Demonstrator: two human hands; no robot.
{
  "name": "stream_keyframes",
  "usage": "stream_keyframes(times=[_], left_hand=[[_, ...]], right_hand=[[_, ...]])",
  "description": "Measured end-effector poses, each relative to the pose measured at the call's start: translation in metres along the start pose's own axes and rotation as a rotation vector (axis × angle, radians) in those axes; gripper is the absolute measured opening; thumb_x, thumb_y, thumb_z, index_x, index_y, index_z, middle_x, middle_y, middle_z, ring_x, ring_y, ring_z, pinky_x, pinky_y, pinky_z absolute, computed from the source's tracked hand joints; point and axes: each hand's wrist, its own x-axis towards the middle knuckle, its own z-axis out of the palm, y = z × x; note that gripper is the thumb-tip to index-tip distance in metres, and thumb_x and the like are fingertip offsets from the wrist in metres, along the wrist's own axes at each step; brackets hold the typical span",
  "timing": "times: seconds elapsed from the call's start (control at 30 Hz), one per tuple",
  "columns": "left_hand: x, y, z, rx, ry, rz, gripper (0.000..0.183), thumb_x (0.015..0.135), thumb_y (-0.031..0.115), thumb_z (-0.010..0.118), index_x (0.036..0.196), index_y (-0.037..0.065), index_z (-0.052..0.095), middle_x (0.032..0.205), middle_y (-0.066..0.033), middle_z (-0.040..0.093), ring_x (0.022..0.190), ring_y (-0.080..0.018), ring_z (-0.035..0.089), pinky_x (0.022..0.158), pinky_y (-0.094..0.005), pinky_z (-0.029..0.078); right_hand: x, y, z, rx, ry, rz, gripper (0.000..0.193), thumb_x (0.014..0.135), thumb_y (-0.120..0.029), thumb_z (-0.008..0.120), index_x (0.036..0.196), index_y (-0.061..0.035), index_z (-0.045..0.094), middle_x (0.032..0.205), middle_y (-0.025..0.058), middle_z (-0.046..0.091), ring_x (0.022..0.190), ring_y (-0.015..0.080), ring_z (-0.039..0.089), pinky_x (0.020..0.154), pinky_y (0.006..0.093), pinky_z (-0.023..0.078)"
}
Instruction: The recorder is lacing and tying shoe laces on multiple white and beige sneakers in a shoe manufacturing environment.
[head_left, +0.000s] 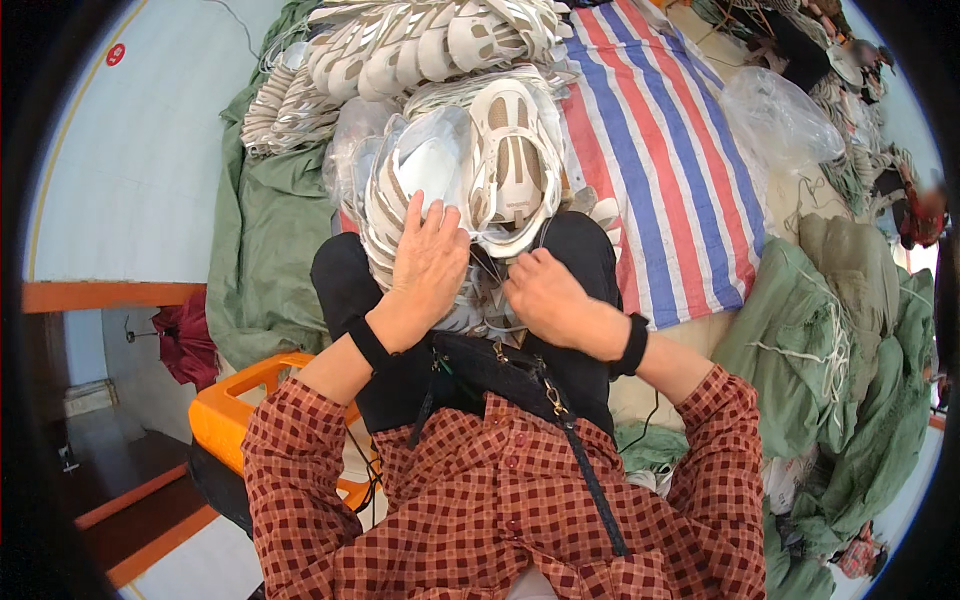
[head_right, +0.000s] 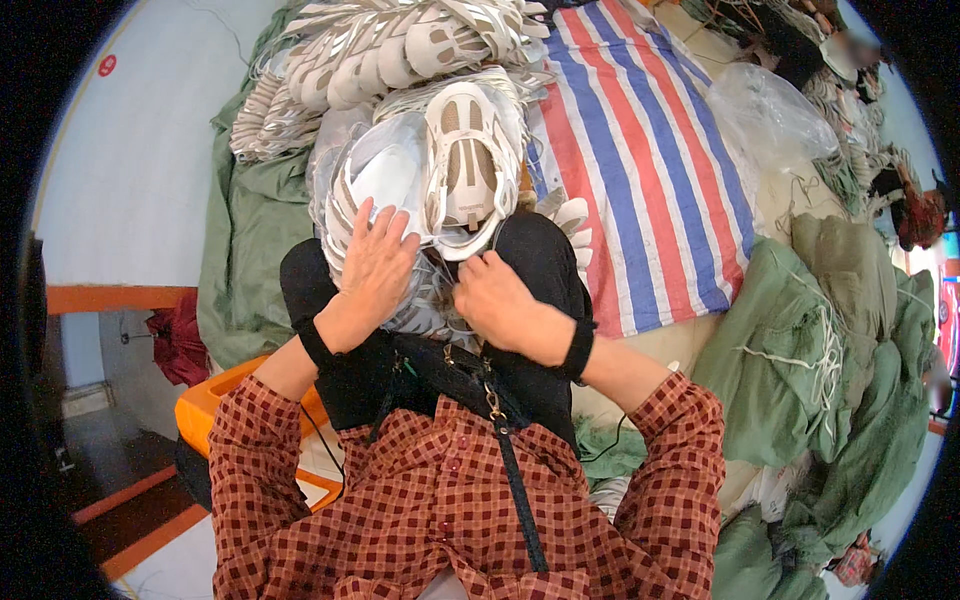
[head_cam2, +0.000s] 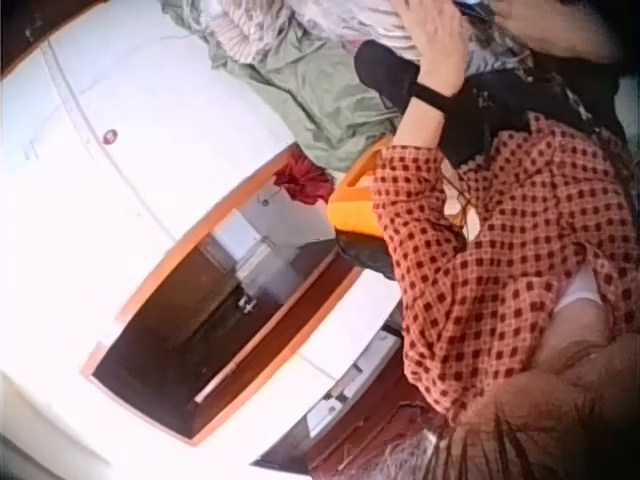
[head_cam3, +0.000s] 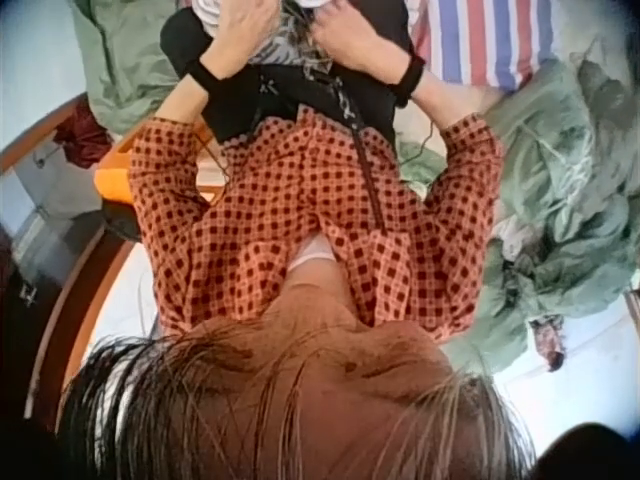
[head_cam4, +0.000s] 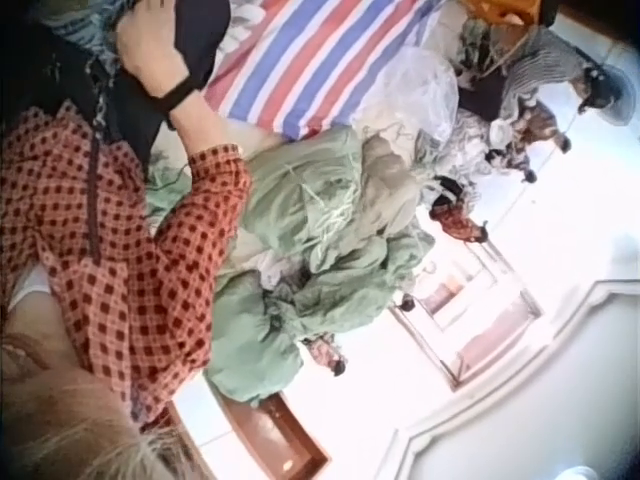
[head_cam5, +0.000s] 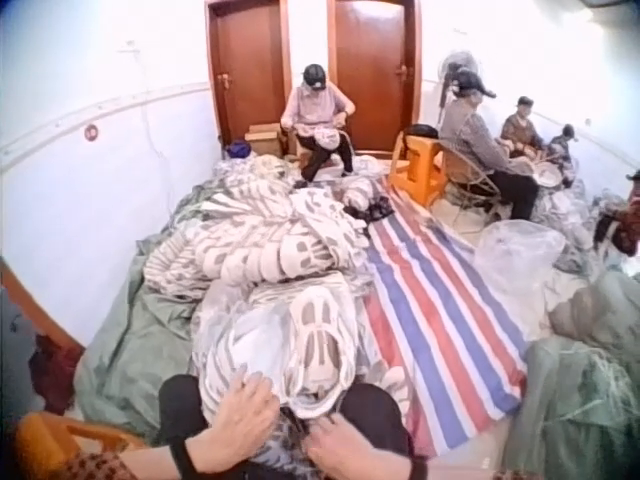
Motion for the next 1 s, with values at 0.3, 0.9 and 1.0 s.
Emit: stream_keyframes(times=[0.3, 0.9, 1.0], left_hand=[[0.056, 0.018, 0.034, -0.176, 0.068, -0.437, 0.045, 0.081, 0.028, 0.060, 0.110, -0.004, 0.046, 0.079, -0.0146, 0.065, 0.077, -0.0312, 0.063, 0.079, -0.0416, 0.041], [0.075, -0.022, 0.062, -0.218, 0.033, -0.373, 0.007, 0.079, 0.012, 0.052, 0.081, 0.006, 0.054, 0.067, -0.0152, 0.065, 0.063, -0.0304, 0.065, 0.058, -0.0396, 0.049], [0.074, -0.025, 0.065, -0.239, 0.021, -0.345, 0.006, 0.078, 0.011, 0.053, 0.079, 0.005, 0.054, 0.067, -0.0163, 0.064, 0.064, -0.0306, 0.065, 0.059, -0.0400, 0.049]], right_hand=[[-0.005, -0.009, 0.005, -0.136, 0.191, 0.159, 0.040, 0.077, -0.019, 0.057, 0.111, 0.0040, 0.056, 0.102, 0.0130, 0.056, 0.097, 0.0303, 0.052, 0.090, 0.0422, 0.040], [0.009, 0.094, 0.001, 0.300, 0.381, 0.541, 0.032, 0.083, -0.011, 0.054, 0.113, -0.0217, 0.058, 0.098, 0.0143, 0.053, 0.071, 0.0332, 0.059, 0.065, 0.0441, 0.049], [0.014, 0.091, 0.003, 0.315, 0.388, 0.522, 0.022, 0.081, -0.015, 0.055, 0.101, -0.0159, 0.063, 0.103, 0.0168, 0.054, 0.078, 0.0330, 0.058, 0.068, 0.0452, 0.048]])
